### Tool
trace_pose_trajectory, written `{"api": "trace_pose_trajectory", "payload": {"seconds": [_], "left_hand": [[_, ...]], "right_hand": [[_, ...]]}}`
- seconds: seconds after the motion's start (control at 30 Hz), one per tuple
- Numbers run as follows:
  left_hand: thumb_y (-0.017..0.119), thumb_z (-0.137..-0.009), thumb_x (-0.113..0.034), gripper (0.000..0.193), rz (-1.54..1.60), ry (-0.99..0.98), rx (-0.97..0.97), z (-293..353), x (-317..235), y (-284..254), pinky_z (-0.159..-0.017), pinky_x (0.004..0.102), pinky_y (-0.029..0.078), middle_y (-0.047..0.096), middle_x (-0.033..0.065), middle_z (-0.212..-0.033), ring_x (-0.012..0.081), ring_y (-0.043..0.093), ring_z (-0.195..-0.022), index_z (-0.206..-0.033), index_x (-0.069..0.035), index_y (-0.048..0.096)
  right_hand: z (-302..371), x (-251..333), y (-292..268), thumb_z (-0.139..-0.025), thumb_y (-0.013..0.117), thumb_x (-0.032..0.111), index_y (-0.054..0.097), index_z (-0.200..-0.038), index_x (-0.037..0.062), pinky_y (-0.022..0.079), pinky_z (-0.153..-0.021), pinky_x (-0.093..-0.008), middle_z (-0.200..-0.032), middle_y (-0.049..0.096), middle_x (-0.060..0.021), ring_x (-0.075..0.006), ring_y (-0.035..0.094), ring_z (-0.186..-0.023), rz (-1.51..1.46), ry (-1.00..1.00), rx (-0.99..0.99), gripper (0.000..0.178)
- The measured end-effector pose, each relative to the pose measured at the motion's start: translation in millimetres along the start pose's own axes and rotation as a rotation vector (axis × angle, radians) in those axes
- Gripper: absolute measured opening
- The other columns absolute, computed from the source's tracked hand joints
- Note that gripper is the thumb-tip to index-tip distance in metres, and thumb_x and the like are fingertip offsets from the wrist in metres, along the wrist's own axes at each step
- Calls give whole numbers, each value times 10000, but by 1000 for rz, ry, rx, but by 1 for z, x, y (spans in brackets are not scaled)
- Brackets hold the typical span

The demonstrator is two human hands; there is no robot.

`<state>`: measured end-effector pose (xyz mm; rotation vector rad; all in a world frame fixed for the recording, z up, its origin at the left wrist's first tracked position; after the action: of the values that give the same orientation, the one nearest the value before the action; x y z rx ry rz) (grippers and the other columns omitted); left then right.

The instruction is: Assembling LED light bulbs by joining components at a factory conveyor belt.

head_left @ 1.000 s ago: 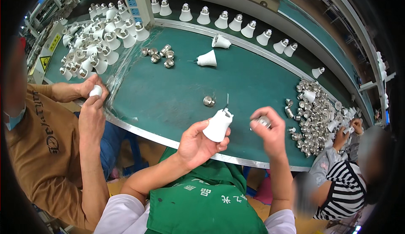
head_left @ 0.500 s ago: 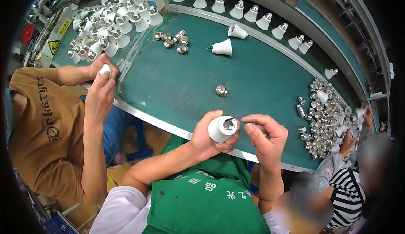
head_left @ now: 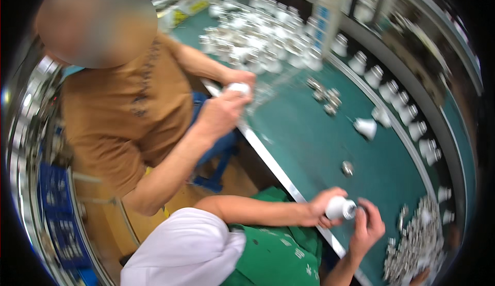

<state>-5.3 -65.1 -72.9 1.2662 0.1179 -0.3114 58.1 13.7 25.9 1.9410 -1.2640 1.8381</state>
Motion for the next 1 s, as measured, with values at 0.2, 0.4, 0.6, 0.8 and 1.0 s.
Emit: {"api": "trace_pose_trajectory", "payload": {"seconds": [0.2,0.4,0.6,0.8,1.0], "left_hand": [[293,-828,-519,507,-186,42,-160,4,-1,-2,-306,238,164,422,34,-478,80,241,-320,-681,-90,518],[297,-840,-502,504,-249,54,-213,1,4,2,-321,244,242,456,43,-490,110,357,-339,-700,-75,526],[410,-876,-409,338,-61,117,52,1,9,15,-465,271,484,570,78,-831,190,581,-626,-952,-105,538],[675,-726,-109,603,-397,465,115,22,-9,22,-757,325,494,491,71,-1062,177,521,-967,-1236,-107,354],[676,-711,-83,601,-268,379,0,30,-25,14,-675,293,479,534,81,-986,181,556,-839,-1231,-108,375]], "right_hand": [[6,-16,-5,-793,571,47,620,-829,-15,323,-460,-205,-653,540,-17,-63,426,-515,-14,-122,56,86],[8,-24,-11,-797,585,23,642,-885,-13,429,-550,-214,-740,615,-45,-83,524,-608,-13,-201,62,111],[23,-39,-27,-751,607,-46,637,-855,-39,435,-578,-224,-737,600,-56,-103,523,-640,-87,-230,-57,108],[18,-33,-27,-694,600,-28,624,-739,-26,385,-540,-231,-664,572,-70,-115,508,-600,-184,-56,-232,51],[1,-33,-46,-732,607,-19,603,-740,-38,333,-464,-196,-591,534,-27,-63,422,-486,-752,-61,-510,21]]}}
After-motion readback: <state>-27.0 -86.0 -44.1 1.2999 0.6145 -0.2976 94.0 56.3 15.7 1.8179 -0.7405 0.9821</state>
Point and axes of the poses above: each hand's wrist, its own z-axis away from the middle knuckle, its own y-axis out of the palm, x = y × z, the point moved 4 cm from there along -z, towards the middle knuckle
